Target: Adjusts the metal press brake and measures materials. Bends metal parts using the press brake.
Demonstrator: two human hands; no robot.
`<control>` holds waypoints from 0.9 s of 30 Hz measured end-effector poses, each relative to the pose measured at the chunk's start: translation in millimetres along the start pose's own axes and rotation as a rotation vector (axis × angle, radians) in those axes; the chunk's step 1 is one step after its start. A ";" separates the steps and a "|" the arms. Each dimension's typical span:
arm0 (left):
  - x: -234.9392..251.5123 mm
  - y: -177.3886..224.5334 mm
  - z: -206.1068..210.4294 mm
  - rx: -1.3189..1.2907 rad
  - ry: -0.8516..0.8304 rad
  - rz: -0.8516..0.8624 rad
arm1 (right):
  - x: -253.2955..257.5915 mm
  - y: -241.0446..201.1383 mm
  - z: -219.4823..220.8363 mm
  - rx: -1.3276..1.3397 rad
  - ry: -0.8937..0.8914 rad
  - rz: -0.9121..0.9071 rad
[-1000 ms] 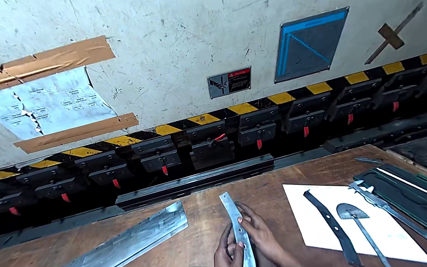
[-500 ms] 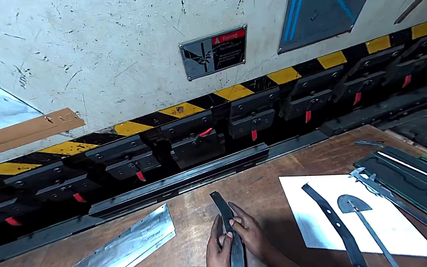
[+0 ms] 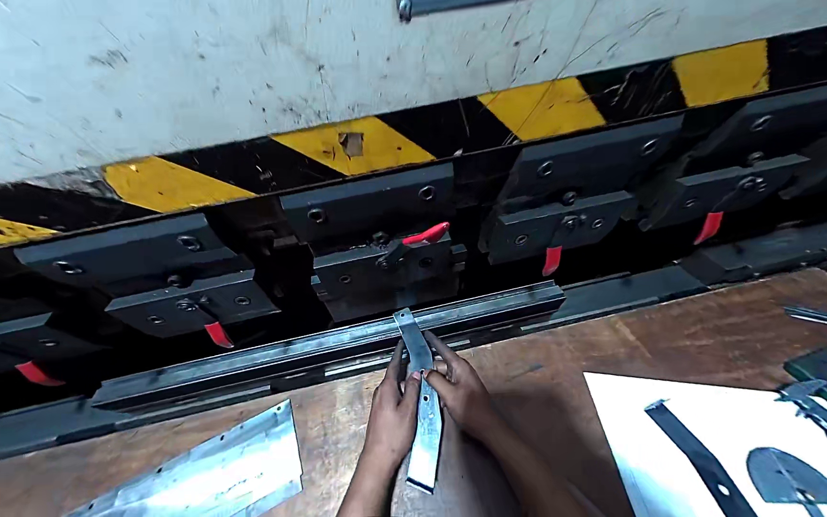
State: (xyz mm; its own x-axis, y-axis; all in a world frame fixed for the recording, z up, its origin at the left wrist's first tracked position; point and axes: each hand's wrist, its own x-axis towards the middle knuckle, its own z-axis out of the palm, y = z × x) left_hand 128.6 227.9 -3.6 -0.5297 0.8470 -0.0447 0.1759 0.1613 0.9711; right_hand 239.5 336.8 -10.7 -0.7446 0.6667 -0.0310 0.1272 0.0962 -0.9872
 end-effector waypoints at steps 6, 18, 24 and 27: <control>9.9 -0.2 -12.4 0.041 -0.042 -0.008 | 0.6 -2.6 10.8 -0.242 0.070 0.052; 14.9 -9.2 -22.8 -0.066 -0.034 0.043 | -1.9 -0.4 26.9 -0.061 0.179 0.012; 14.0 -6.6 -21.8 -0.060 -0.027 0.023 | -3.3 -2.9 21.5 0.035 0.131 -0.020; 13.9 -7.0 -21.8 -0.081 -0.033 0.023 | -3.4 -4.5 20.8 0.049 0.143 0.002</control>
State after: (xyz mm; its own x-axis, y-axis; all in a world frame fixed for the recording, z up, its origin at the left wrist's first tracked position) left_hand 102.0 227.5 -5.9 -0.4980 0.8667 -0.0283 0.1192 0.1008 0.9877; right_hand 227.9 318.7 -9.4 -0.6430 0.7658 -0.0136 0.0941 0.0613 -0.9937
